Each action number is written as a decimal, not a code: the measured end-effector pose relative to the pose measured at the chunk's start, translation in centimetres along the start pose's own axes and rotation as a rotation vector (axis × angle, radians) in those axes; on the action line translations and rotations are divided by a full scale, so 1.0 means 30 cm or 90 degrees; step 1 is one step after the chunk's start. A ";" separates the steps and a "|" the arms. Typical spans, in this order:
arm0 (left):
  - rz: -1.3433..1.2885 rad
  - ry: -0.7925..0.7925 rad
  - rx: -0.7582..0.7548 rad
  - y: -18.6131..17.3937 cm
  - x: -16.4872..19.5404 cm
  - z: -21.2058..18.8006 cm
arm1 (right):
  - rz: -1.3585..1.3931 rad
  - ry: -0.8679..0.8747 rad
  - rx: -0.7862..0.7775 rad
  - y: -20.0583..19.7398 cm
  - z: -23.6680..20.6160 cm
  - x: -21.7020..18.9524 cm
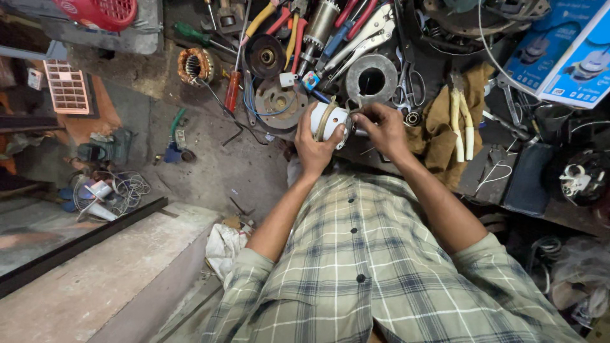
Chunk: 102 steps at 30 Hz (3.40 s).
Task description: The person disassembles a small white motor housing, cleans the interior with a cloth, and then reassembles it by inserting a copper-wound stator and securing the components. The person uses a screwdriver to tighten a screw and handles the motor parts by hand throughout the process.
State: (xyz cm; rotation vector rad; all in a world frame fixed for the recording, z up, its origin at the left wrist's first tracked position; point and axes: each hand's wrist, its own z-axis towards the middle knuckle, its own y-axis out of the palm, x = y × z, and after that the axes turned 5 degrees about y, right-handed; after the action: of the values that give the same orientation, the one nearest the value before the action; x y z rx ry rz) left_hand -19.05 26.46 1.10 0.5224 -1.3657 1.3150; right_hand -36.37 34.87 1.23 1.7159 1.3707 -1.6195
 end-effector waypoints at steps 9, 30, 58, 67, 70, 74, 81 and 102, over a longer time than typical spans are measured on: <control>-0.025 0.000 0.006 -0.006 0.010 -0.003 | 0.066 0.099 0.027 0.022 -0.010 0.036; -0.025 -0.008 -0.005 -0.005 0.012 0.006 | -0.112 -0.018 -0.026 -0.020 0.001 -0.037; -0.010 -0.022 -0.033 -0.011 0.016 0.016 | -0.155 0.063 -0.033 -0.025 0.002 -0.047; 0.001 -0.024 -0.027 -0.007 0.015 0.017 | -0.219 -0.163 0.025 -0.033 -0.016 -0.101; 0.004 -0.017 -0.024 -0.007 0.014 0.018 | -0.212 -0.178 0.027 -0.033 -0.020 -0.106; -0.002 -0.019 -0.025 -0.007 0.010 0.017 | -0.181 -0.214 0.047 -0.037 -0.009 -0.098; 0.006 -0.008 -0.023 -0.004 0.005 0.015 | -0.143 -0.212 -0.006 -0.055 -0.008 -0.101; 0.000 -0.026 -0.023 -0.004 0.013 0.018 | -0.065 -0.172 0.037 -0.021 -0.023 -0.081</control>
State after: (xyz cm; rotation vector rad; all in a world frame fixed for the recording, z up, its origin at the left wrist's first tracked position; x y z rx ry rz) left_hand -19.27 26.09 1.60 0.5262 -1.4205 1.2841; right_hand -36.17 34.82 3.84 1.4133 1.3088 -1.8848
